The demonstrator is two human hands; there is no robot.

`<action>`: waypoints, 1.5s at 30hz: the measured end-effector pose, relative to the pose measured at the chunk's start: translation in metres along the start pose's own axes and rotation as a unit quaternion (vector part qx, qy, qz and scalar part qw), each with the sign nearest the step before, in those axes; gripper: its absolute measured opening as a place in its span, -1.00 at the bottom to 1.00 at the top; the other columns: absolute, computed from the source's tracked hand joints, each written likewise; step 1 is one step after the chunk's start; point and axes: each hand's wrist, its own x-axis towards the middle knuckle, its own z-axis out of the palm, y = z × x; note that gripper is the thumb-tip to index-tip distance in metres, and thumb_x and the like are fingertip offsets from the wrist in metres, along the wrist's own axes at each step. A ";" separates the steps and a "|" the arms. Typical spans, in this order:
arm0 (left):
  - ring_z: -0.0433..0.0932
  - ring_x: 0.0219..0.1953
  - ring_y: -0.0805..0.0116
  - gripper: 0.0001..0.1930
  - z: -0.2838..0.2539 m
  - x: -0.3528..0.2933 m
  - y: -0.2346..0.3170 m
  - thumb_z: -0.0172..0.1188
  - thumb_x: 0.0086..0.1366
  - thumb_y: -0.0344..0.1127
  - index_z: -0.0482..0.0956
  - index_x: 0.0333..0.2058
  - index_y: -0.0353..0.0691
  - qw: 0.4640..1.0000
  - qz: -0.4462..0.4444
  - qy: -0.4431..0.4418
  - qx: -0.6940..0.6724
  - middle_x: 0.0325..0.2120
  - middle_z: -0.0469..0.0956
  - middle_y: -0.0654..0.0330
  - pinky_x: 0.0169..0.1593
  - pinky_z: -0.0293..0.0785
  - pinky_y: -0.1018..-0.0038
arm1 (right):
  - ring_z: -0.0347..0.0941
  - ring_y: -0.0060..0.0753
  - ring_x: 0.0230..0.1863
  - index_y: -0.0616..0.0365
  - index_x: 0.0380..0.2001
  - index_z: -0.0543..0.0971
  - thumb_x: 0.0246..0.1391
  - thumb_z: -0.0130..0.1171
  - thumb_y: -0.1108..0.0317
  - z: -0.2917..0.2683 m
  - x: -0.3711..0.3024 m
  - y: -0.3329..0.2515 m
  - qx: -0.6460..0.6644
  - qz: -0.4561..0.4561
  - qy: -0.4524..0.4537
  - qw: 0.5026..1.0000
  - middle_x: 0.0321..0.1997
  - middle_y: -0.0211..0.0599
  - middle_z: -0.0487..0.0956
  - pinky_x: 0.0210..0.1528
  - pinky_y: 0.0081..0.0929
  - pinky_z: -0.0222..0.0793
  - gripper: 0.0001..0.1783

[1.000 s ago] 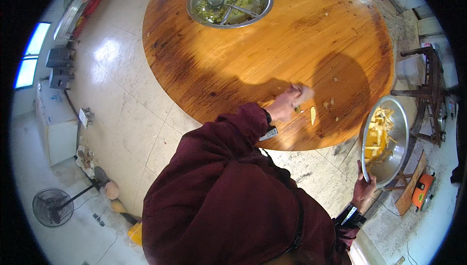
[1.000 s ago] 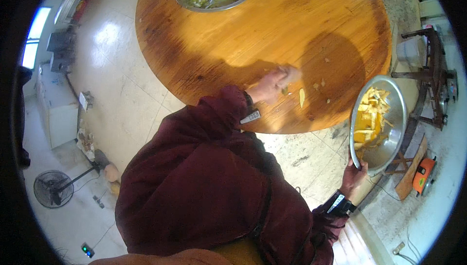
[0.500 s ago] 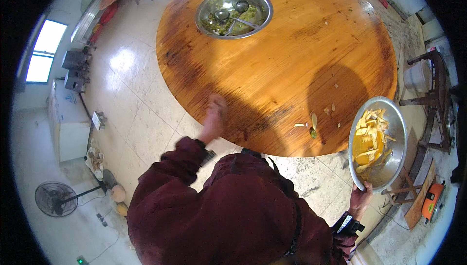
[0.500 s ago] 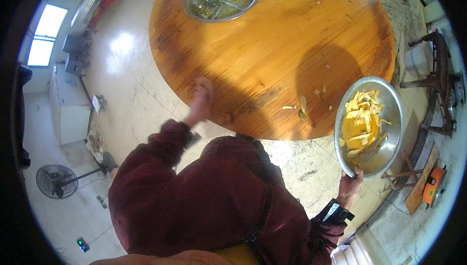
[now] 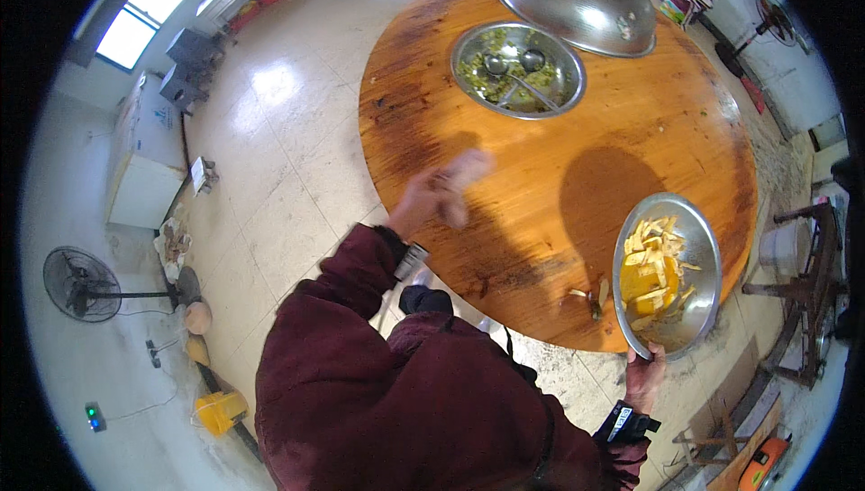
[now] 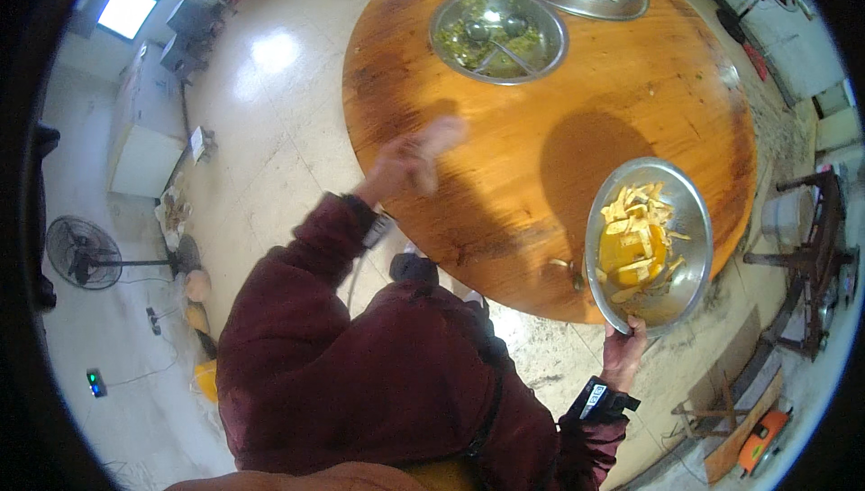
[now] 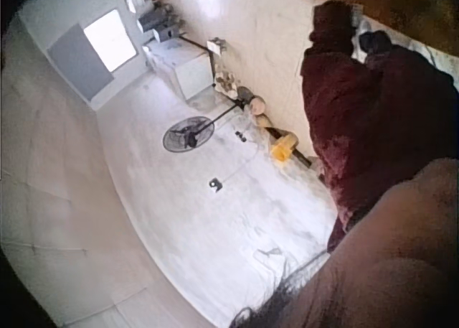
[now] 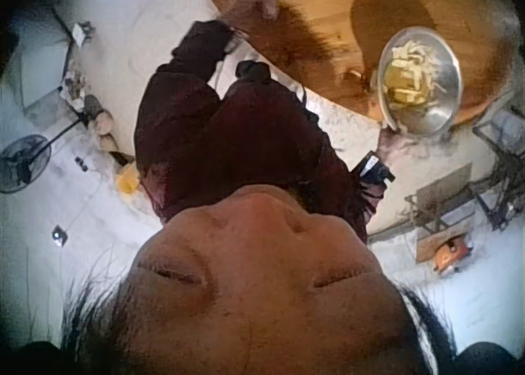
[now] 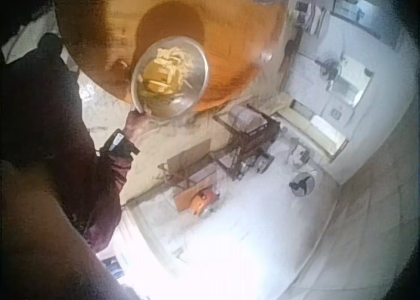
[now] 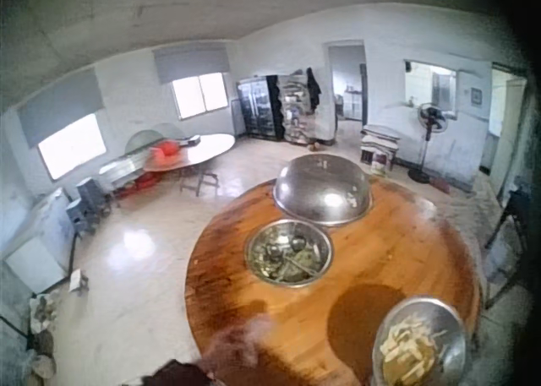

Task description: The person wipes a round wooden table with a cloth, then picks up metal bowls containing prepared food and carries them to the kitchen counter. They use a ladle to transfer food from one bowl into another bowl on the counter.

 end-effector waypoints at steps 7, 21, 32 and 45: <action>0.49 -0.67 0.26 -0.64 -0.181 0.049 0.056 0.03 0.09 -0.62 0.34 -0.08 -0.43 0.979 -0.038 0.189 0.067 -0.47 0.53 0.05 -0.66 0.42 0.48 | 0.48 -0.28 -0.07 0.25 -0.06 0.42 -0.12 0.08 0.50 0.045 -0.028 0.011 -0.034 0.010 -0.026 0.999 -0.04 -0.25 0.51 -0.12 -0.38 0.52 -0.56; 0.41 -0.04 -0.12 -0.58 -0.243 0.314 -0.005 0.11 0.04 -0.42 0.38 -0.06 -0.31 0.906 0.036 0.184 0.380 -0.14 0.42 -0.20 -0.07 0.39 0.14 | 0.44 -0.25 -0.04 0.35 -0.06 0.41 -0.08 0.01 0.50 0.122 -0.039 0.067 -0.025 -0.083 0.134 0.987 -0.01 -0.15 0.49 -0.04 -0.34 0.43 -0.57; 0.50 -0.07 0.28 -0.70 -0.028 0.186 -0.010 0.01 0.21 -0.36 0.48 -0.07 -0.18 0.869 0.082 -0.422 0.244 -0.17 0.53 0.09 0.00 0.39 0.41 | 0.46 -0.26 -0.07 0.36 -0.26 0.48 -0.07 -0.01 0.50 0.175 -0.055 0.083 -0.011 -0.095 0.104 0.990 -0.10 -0.16 0.52 -0.01 -0.32 0.43 -0.75; 0.50 -0.13 0.22 -0.47 -0.264 0.423 0.026 0.09 -0.08 -0.63 0.43 -0.01 -0.32 0.959 -0.141 0.152 0.193 -0.14 0.50 0.04 -0.11 0.42 0.44 | 0.50 -0.29 -0.16 0.34 -0.21 0.46 -0.07 0.01 0.48 0.183 -0.020 0.112 0.057 -0.073 0.124 0.988 -0.15 -0.17 0.55 -0.10 -0.34 0.49 -0.71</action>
